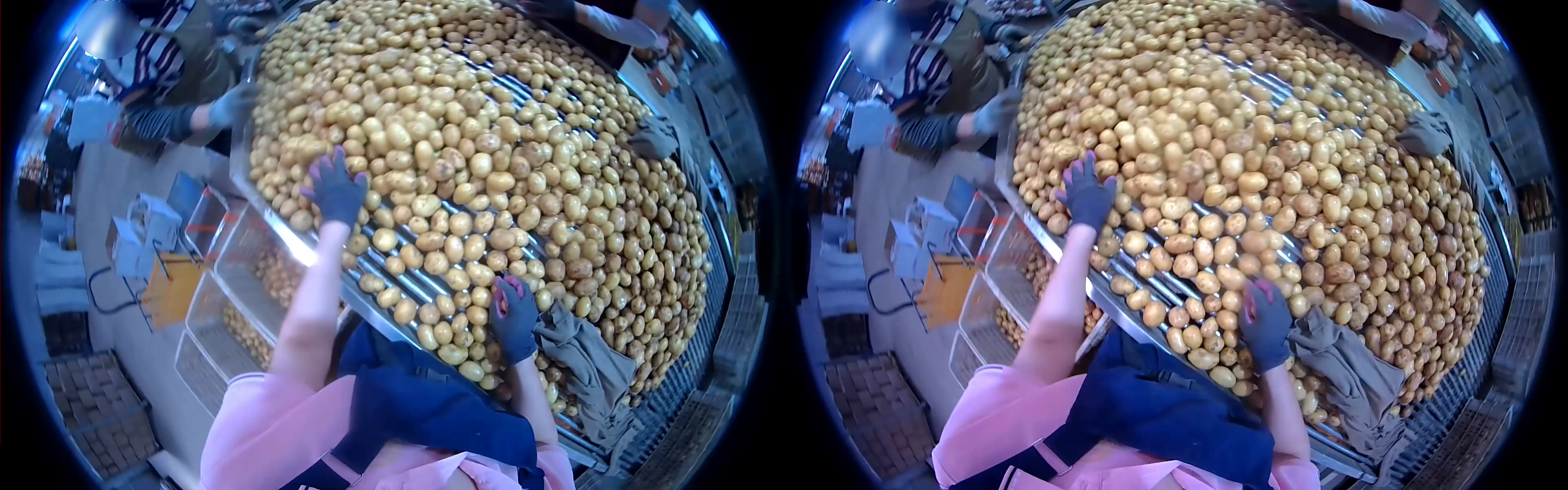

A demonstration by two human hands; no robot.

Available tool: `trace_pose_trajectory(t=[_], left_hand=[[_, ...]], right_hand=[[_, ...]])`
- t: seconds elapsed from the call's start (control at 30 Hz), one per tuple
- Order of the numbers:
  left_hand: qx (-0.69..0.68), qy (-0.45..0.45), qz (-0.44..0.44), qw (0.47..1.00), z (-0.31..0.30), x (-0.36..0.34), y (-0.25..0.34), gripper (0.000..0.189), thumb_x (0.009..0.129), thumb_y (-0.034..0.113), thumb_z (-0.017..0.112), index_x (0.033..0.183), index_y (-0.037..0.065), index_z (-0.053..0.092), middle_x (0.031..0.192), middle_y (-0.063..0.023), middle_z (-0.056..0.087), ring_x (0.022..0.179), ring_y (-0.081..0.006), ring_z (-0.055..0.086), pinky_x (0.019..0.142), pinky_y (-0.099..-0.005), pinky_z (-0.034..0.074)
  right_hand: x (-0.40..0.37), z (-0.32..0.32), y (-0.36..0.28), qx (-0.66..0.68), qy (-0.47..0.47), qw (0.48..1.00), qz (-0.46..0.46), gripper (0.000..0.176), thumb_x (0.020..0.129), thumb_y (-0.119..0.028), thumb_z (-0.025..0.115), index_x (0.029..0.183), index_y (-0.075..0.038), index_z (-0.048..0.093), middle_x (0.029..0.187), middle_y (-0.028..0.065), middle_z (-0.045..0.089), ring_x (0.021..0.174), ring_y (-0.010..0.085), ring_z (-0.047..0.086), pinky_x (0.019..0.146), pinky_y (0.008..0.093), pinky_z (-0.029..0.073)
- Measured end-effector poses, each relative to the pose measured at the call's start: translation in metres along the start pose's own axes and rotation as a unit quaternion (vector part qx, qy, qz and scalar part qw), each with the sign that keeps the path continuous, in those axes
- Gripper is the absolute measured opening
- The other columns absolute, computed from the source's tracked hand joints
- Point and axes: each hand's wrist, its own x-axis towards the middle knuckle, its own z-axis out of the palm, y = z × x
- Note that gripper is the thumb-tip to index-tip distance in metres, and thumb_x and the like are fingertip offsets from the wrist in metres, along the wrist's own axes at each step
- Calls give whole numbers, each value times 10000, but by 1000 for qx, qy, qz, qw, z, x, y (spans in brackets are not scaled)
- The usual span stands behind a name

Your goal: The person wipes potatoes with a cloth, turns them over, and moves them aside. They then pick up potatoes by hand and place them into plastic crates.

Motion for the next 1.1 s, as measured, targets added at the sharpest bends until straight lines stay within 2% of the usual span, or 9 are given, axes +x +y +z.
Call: trace_pose_trajectory(t=[0.07, 0.17, 0.37, 0.5, 0.63, 0.77, 0.87, 0.97, 1.1], left_hand=[[-71, 71, 80, 992, 16, -29, 40, 681, 840, 532, 517, 1423, 243, 317, 1470, -167, 239, 1342, -427, 186, 992, -712, 111], [-36, -30, 251, 967, 1, -80, 106, 693, 804, 616, 525, 1413, 361, 313, 1514, -159, 130, 1363, -456, 107, 945, -770, 53], [-103, 16, 333, 937, 40, 3, 120, 571, 808, 553, 575, 1334, 364, 457, 1496, -286, 19, 1370, -489, -27, 1110, -557, 0], [-87, 68, 211, 971, 50, 88, 125, 480, 839, 452, 572, 1295, 317, 511, 1495, -285, -32, 1356, -516, -30, 1115, -545, 32], [30, -194, 219, 956, 20, 173, 114, 534, 877, 545, 464, 1316, 243, 497, 1464, -180, 300, 1384, -453, 12, 1123, -510, 1], [-162, -246, 179, 939, -29, 156, 87, 499, 881, 401, 571, 1301, 139, 506, 1301, -219, 461, 1203, -371, 428, 954, -424, 405], [140, 65, 369, 917, 10, 114, 42, 457, 884, 355, 504, 1277, 124, 526, 1281, -204, 466, 1146, -366, 458, 981, -486, 355], [-1, 71, 252, 965, 39, 49, 41, 409, 899, 333, 474, 1240, 121, 554, 1309, -183, 452, 1204, -358, 418, 1034, -479, 300], [-21, 68, 322, 944, 32, -27, 53, 331, 916, 247, 454, 1197, 117, 571, 1122, -148, 578, 1124, -358, 466, 992, -495, 321]], right_hand=[[3, -3, -5, 19, -1, 1000, 15, 256, 752, -28, 654, 1000, -91, 645, 937, 130, 609, 853, 304, 603, 740, 363, 497], [5, -2, -4, 12, -6, 1000, 21, 263, 738, -15, 660, 989, -91, 649, 928, 128, 617, 849, 304, 609, 735, 360, 503], [2, -7, -3, 18, -27, 998, 62, 291, 715, -26, 689, 995, -97, 654, 956, 121, 627, 867, 299, 618, 737, 365, 510], [-1, -8, 5, 19, -25, 998, 45, 300, 732, -70, 682, 1027, -100, 641, 979, 118, 621, 859, 301, 616, 725, 373, 510], [-3, -10, 4, 29, -40, 998, 43, 309, 748, -110, 667, 1054, -114, 629, 1003, 121, 612, 845, 308, 614, 709, 383, 508], [-3, -4, 8, 57, -16, 998, 28, 309, 752, -119, 664, 1059, -122, 629, 1009, 116, 613, 842, 309, 615, 711, 378, 510], [6, -10, 1, 74, 2, 996, 47, 234, 730, -37, 679, 960, -78, 657, 927, 124, 635, 826, 291, 633, 718, 353, 518], [6, -10, -3, 67, 3, 997, 48, 244, 728, -36, 678, 968, -78, 657, 931, 127, 636, 844, 293, 631, 732, 354, 516], [1, -3, 5, 45, 0, 999, 20, 305, 739, -93, 678, 1040, -96, 631, 998, 114, 617, 857, 303, 615, 729, 373, 509]])
